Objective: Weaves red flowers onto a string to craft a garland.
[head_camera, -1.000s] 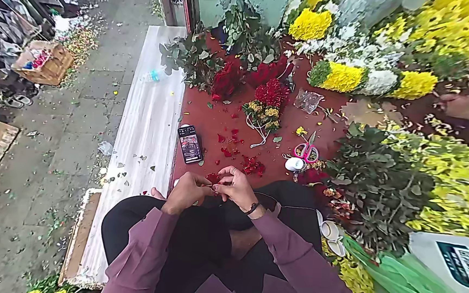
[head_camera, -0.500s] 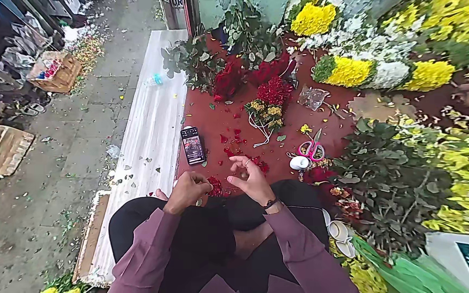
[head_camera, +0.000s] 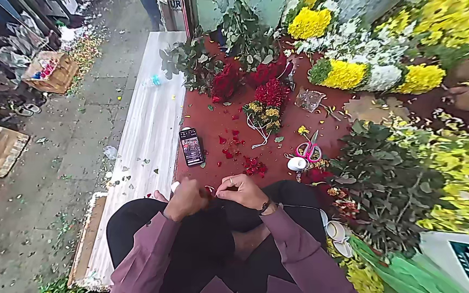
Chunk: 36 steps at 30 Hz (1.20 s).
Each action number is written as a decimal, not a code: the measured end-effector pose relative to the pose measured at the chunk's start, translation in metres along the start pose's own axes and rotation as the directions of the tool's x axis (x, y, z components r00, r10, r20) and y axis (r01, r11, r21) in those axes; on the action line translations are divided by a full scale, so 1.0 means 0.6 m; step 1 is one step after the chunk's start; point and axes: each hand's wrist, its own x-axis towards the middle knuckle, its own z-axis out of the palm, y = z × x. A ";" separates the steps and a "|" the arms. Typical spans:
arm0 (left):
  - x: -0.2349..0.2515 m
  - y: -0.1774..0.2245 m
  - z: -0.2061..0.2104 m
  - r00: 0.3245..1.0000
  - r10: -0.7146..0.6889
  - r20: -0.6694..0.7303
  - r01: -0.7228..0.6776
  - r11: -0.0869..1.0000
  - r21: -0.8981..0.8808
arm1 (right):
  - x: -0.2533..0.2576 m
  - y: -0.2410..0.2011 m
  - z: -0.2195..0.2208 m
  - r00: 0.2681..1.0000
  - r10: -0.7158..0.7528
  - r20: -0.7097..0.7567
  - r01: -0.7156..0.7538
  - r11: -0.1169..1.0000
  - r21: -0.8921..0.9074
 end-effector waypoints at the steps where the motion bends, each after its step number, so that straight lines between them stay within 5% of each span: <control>1: -0.005 0.006 -0.002 0.982 0.160 0.097 -0.154 0.986 -0.067 | 0.004 0.004 -0.011 1.000 0.012 -0.005 -0.012 0.999 0.033; 2: -0.008 0.011 -0.006 0.937 0.322 0.135 -0.292 0.935 -0.203 | 0.007 0.013 -0.020 0.999 0.051 0.010 -0.052 0.996 0.071; 4: -0.007 0.018 -0.010 0.859 0.508 -0.061 -0.476 0.752 -0.456 | 0.003 0.031 -0.023 0.986 0.165 0.034 -0.168 0.971 0.171; 6: -0.004 0.020 -0.013 0.854 0.382 -0.352 -0.517 0.696 -0.499 | -0.016 0.030 -0.004 0.971 0.241 0.015 -0.239 0.950 0.203; 9: 0.006 -0.001 -0.005 0.842 0.085 -0.532 -0.279 0.914 -0.295 | 0.001 0.009 0.009 0.987 0.064 0.150 -0.094 0.975 0.203; 11: 0.001 -0.010 -0.004 0.911 -0.037 -0.410 -0.075 0.964 -0.254 | -0.002 -0.005 0.002 0.989 -0.001 0.146 -0.027 0.981 0.193; 15: -0.004 -0.008 -0.010 0.992 -0.087 -0.087 0.059 0.958 -0.279 | -0.015 -0.013 -0.034 0.998 0.057 0.030 -0.062 0.985 0.164; 21: 0.005 -0.011 -0.009 0.985 -0.163 -0.052 0.141 0.947 -0.290 | -0.018 -0.016 -0.039 0.986 0.069 0.155 -0.085 0.992 0.097; 24: 0.000 -0.008 -0.010 0.980 -0.192 -0.044 0.173 0.946 -0.274 | -0.001 -0.008 -0.051 0.976 0.211 0.046 -0.214 0.974 0.079; 28: -0.001 0.001 -0.010 0.968 -0.238 -0.073 0.219 0.954 -0.205 | 0.078 0.077 -0.121 0.793 0.512 -0.331 -0.607 0.714 -0.349; 32: 0.003 -0.004 -0.006 0.958 -0.270 -0.092 0.255 0.955 -0.149 | 0.148 0.183 -0.135 0.719 0.383 -0.579 -0.694 0.423 -0.582; 36: 0.001 -0.004 -0.006 0.953 -0.291 -0.087 0.277 0.950 -0.143 | 0.165 0.229 -0.121 0.728 0.360 -0.584 -0.685 0.431 -0.587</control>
